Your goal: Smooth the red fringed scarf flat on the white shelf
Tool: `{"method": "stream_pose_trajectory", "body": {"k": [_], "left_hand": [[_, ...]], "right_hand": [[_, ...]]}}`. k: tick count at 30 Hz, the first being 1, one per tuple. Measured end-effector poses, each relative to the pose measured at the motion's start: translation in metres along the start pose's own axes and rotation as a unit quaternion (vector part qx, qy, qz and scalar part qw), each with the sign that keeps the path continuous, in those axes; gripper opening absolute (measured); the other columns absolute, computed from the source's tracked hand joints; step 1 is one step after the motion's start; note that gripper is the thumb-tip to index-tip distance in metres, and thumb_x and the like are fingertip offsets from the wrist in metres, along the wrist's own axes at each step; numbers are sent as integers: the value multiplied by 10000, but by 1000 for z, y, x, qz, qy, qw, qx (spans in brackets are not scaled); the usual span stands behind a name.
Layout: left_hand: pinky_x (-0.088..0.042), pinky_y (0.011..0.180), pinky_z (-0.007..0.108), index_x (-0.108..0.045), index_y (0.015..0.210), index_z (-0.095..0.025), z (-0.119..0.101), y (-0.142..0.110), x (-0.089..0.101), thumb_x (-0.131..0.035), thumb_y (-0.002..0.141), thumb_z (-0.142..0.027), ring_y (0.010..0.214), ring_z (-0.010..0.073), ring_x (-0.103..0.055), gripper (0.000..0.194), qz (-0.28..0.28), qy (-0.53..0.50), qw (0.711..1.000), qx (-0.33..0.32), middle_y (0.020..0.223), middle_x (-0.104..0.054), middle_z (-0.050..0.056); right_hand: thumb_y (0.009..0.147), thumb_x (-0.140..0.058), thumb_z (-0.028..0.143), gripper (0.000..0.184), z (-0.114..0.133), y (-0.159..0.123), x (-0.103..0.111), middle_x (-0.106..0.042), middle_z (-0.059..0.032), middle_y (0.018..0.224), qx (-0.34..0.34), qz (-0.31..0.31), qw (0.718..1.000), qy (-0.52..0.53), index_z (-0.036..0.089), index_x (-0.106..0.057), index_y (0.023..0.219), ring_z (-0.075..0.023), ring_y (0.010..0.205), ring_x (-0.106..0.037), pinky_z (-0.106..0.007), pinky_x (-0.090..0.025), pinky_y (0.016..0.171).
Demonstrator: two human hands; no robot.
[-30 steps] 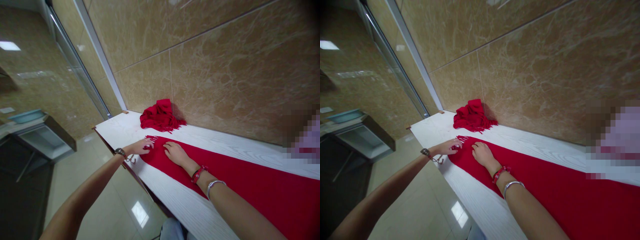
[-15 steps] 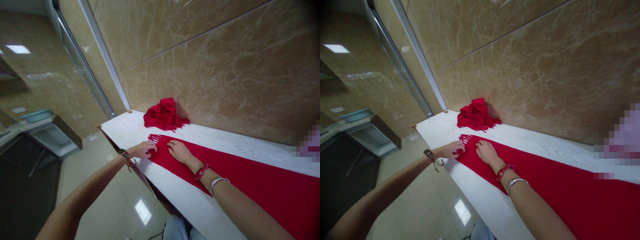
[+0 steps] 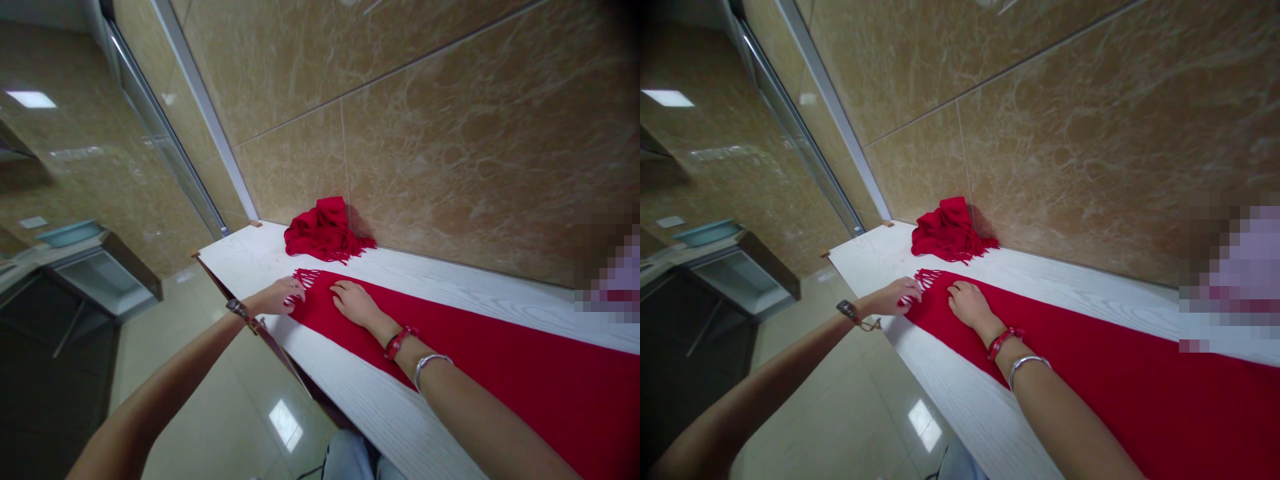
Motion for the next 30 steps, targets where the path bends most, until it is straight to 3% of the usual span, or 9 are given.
{"method": "stream_pose_trajectory", "body": {"k": [3,7,9,12,16,20,25,27,30], "left_hand": [[-364,854,270,-613,864,-227,6,-4,-7,-572,653,-126,918,181,-518,238,22,7,999,29,935,-604,17],[-387,838,352,-595,886,-173,36,-15,-6,-492,710,-64,915,213,-525,231,-47,45,987,149,896,-598,65],[-396,855,369,-573,988,-150,37,-17,-5,-448,765,-75,966,216,-519,266,-77,49,981,168,989,-589,97],[-353,958,328,-485,1192,-167,11,-11,-12,-412,857,-177,1144,186,-440,343,-93,35,988,118,1236,-498,99],[-238,1059,328,-354,1335,-231,-31,0,-35,-376,907,-292,1301,169,-270,433,-38,-19,999,25,1417,-331,47],[-230,1043,463,-324,1349,-316,-19,1,-46,-354,909,-339,1317,227,-241,442,26,-32,981,192,1440,-287,15],[-163,860,746,-375,1340,-164,6,-5,-31,-283,906,-348,1268,475,-193,481,-35,5,932,361,1406,-292,202],[-111,908,724,-302,1374,-139,-5,0,-27,-264,911,-318,1300,455,-87,498,-69,20,929,363,1441,-201,205],[-140,1038,549,-251,1392,-234,-37,16,-32,-302,913,-359,1347,314,-46,497,-75,21,960,268,1484,-127,87]], "right_hand": [[872,-391,228,372,0,0,0,-543,-131,1223,-2,3,1000,0,105,-566,1176,-217,1141,-463,-324,-319,991],[870,-395,224,368,0,0,0,-547,-135,1217,-2,1,1000,-2,101,-572,1169,-213,1141,-465,-319,-319,991],[870,-397,223,365,0,0,0,-550,-131,1216,0,0,1000,-5,103,-574,1165,-209,1147,-460,-313,-315,995],[876,-380,227,372,0,0,-1,-546,-121,1226,5,1,1000,-12,108,-567,1176,-202,1159,-451,-307,-313,999],[888,-346,236,394,-1,1,-3,-524,-121,1256,4,7,999,-31,106,-548,1200,-202,1183,-432,-308,-298,1011],[900,-321,270,421,-1,0,-6,-479,-119,1310,1,22,998,-58,119,-505,1248,-213,1224,-392,-347,-271,1029],[904,-317,288,429,1,0,-5,-427,-99,1359,-10,39,996,-78,152,-466,1283,-209,1244,-369,-357,-264,1027],[900,-324,280,428,4,0,0,-420,-117,1360,-25,31,996,-83,137,-468,1277,-214,1250,-357,-369,-251,1030],[894,-330,244,413,12,-1,15,-409,-131,1363,-46,5,995,-91,119,-478,1259,-222,1264,-326,-396,-202,1048]]}}
Point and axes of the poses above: each hand's wrist, its own y-axis towards the middle knuckle, its own x-axis out of the back of the hand, z = x × y, the point moved 2 cm from there along y, towards the middle knuckle
